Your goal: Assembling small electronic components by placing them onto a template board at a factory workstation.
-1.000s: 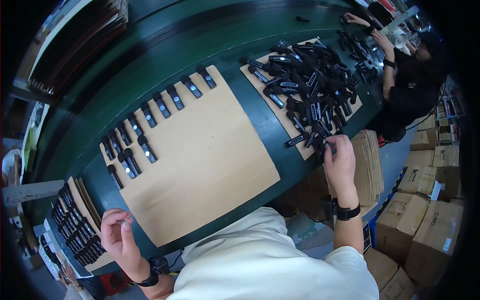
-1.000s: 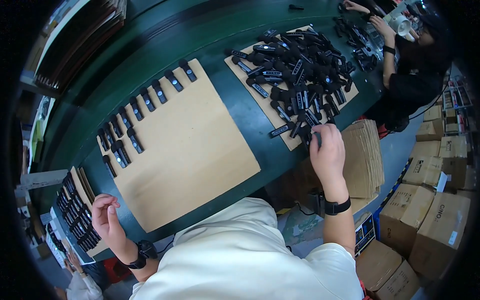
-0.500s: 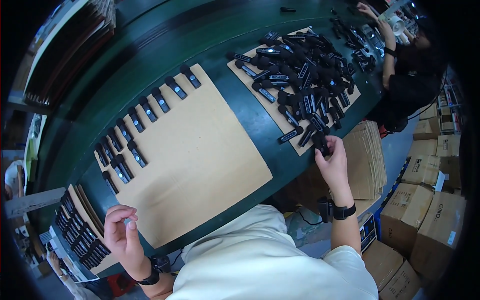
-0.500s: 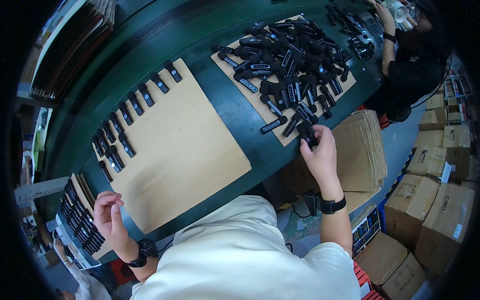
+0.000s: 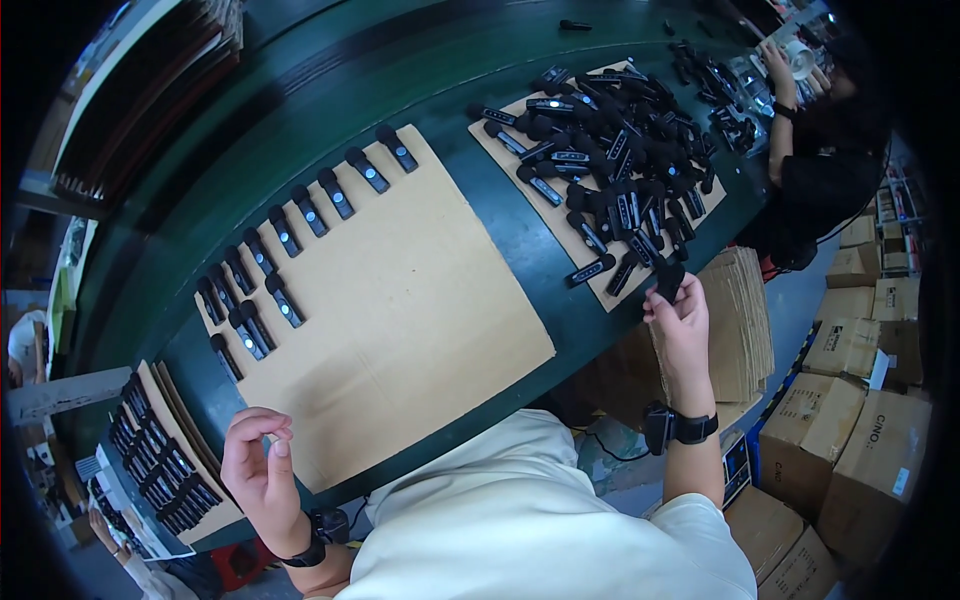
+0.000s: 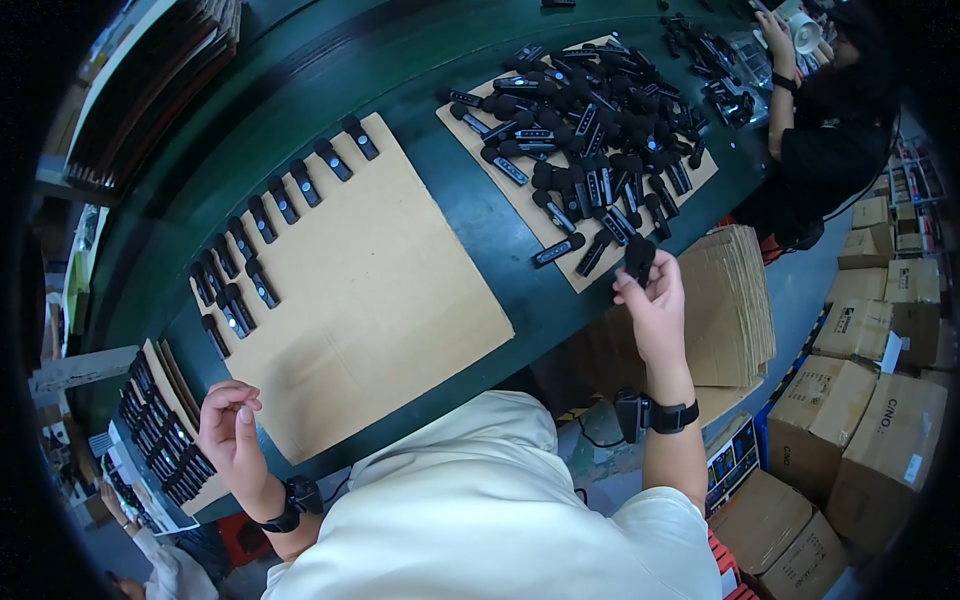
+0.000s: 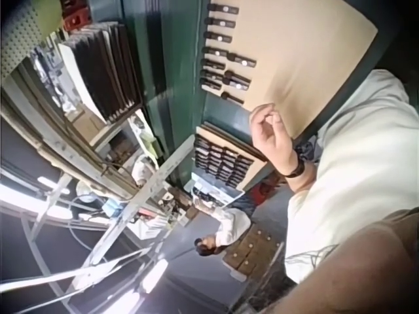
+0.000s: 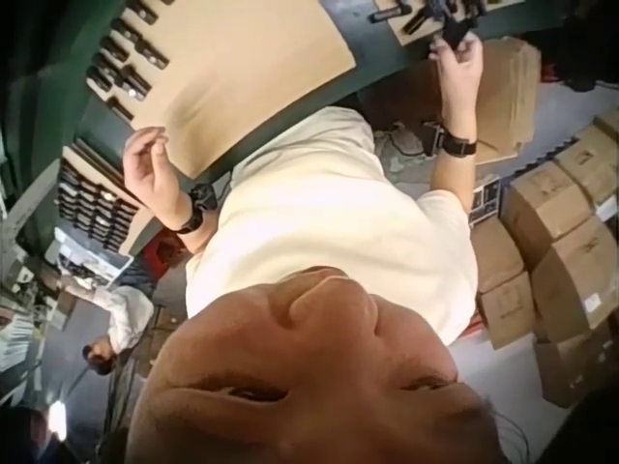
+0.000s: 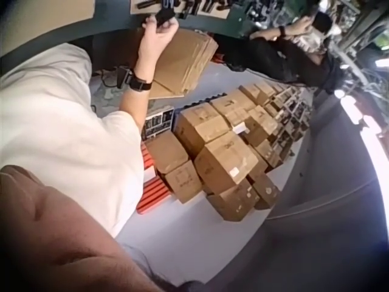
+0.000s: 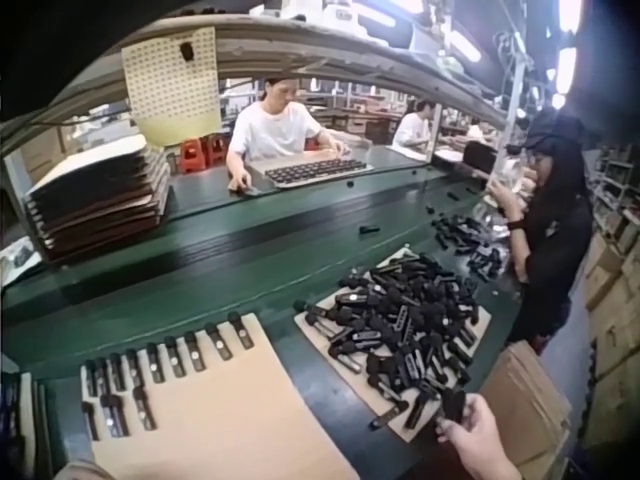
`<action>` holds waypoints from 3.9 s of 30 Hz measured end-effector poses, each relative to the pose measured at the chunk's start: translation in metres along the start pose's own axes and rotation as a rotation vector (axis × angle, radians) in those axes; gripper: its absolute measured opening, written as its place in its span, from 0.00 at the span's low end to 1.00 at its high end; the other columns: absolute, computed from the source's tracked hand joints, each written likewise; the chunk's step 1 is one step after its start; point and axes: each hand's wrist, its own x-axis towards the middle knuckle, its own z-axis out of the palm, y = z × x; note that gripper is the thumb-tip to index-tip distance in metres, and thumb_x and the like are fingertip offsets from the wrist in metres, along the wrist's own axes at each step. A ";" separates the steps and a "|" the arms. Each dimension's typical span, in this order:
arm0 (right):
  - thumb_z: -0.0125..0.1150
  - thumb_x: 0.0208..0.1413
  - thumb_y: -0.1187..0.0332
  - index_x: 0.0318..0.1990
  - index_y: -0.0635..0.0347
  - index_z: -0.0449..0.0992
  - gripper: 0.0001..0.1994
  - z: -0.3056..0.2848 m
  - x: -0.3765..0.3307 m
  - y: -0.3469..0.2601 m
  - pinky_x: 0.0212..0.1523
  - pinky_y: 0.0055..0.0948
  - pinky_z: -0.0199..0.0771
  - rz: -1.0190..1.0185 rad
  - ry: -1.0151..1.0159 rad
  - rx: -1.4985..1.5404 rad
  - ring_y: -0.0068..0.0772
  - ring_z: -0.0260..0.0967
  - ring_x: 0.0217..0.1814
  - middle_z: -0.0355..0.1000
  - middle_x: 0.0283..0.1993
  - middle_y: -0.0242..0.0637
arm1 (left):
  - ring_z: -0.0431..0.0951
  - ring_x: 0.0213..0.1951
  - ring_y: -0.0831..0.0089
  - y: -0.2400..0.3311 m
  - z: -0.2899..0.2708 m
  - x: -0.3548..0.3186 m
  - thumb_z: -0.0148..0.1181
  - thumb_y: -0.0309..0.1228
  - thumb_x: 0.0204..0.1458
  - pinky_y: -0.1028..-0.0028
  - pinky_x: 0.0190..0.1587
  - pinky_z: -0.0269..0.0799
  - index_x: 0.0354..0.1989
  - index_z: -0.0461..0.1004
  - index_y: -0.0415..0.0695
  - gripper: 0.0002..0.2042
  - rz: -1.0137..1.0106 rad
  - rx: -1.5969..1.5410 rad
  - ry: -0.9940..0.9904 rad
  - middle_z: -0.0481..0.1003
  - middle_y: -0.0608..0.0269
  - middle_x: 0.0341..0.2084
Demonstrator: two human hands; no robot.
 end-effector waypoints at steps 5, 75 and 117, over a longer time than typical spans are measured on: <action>0.65 0.50 0.78 0.51 0.61 0.64 0.22 0.071 -0.028 -0.046 0.41 0.20 0.71 -0.213 -0.385 -0.135 0.20 0.68 0.42 0.68 0.44 0.33 | 0.72 0.38 0.69 0.009 0.006 -0.002 0.61 0.26 0.52 0.73 0.43 0.68 0.40 0.72 0.36 0.10 0.045 -0.036 -0.070 0.73 0.55 0.35; 0.70 0.49 0.76 0.45 0.63 0.76 0.15 0.239 -0.107 -0.090 0.29 0.23 0.65 -0.687 -0.991 0.011 0.29 0.67 0.31 0.73 0.35 0.38 | 0.76 0.34 0.63 0.036 -0.012 -0.010 0.70 0.23 0.43 0.68 0.38 0.72 0.38 0.78 0.37 0.13 0.394 0.008 -0.060 0.76 0.56 0.32; 0.64 0.42 0.78 0.36 0.61 0.73 0.11 0.307 -0.047 -0.070 0.36 0.39 0.72 -1.218 -0.837 -0.947 0.44 0.70 0.35 0.71 0.32 0.39 | 0.74 0.47 0.62 -0.044 -0.089 -0.046 0.63 0.21 0.49 0.68 0.50 0.70 0.46 0.74 0.38 0.14 -0.031 0.179 0.295 0.73 0.54 0.45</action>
